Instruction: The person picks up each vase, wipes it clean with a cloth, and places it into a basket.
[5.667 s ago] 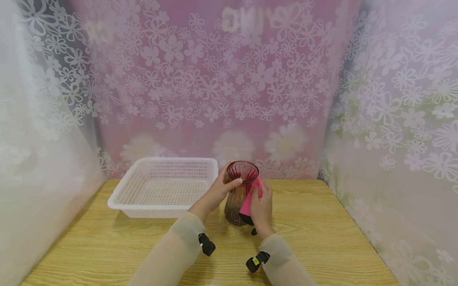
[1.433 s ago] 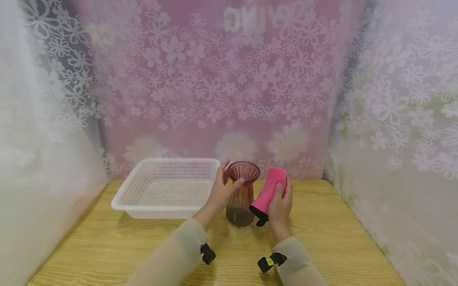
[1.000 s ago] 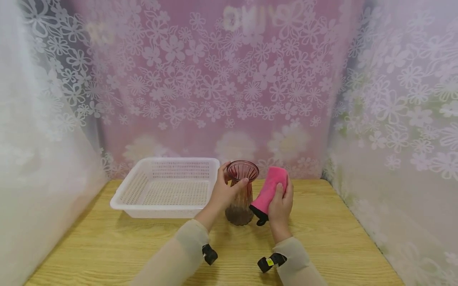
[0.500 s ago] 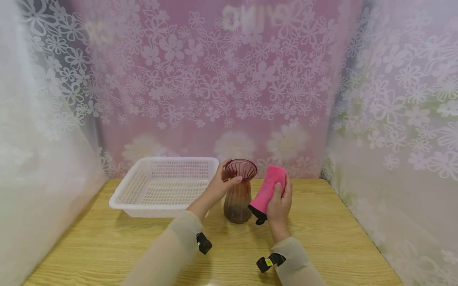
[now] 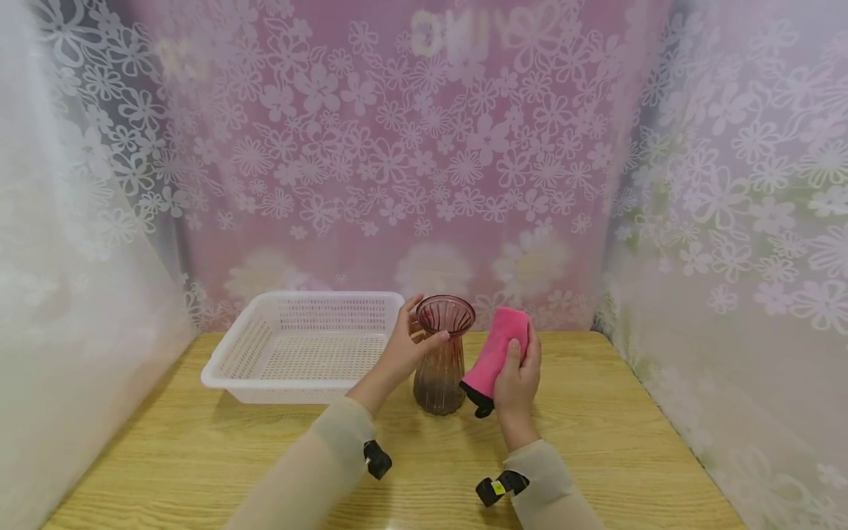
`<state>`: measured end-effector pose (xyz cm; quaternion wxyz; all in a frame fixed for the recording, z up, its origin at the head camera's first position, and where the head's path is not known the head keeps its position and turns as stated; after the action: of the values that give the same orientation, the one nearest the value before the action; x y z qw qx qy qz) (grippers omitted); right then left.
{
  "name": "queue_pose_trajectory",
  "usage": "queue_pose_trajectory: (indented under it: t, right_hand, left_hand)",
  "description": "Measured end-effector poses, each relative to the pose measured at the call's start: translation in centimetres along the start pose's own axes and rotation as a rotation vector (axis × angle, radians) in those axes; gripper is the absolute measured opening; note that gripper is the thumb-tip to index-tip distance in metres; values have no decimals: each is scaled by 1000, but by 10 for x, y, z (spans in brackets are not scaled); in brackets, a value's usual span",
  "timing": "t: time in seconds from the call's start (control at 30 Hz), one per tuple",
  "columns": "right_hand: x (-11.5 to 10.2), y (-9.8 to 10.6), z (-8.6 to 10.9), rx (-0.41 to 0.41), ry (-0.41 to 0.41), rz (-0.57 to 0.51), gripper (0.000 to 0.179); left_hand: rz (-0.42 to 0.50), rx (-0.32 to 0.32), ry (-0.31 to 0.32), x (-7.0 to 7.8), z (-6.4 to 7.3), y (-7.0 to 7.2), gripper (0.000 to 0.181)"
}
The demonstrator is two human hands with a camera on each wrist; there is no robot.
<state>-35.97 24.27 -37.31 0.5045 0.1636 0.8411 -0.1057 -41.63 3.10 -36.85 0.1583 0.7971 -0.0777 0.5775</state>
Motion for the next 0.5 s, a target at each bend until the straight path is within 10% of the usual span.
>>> queue_pose_trajectory:
  t: [0.5]
  right_hand:
    - [17, -7, 0, -9, 43, 26, 50]
  left_hand:
    - [-8, 78, 35, 0, 0, 0, 94]
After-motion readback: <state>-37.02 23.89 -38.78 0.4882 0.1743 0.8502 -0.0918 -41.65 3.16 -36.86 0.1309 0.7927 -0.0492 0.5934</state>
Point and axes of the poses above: each hand's wrist, its own z-axis away from the middle knuckle, its own y-axis out of the back of the hand, x = y × z, the point moved 10 cm from there along -z, towards the middle knuckle, and after that the axes turned 6 degrees about -x, right-handed, at the moved point
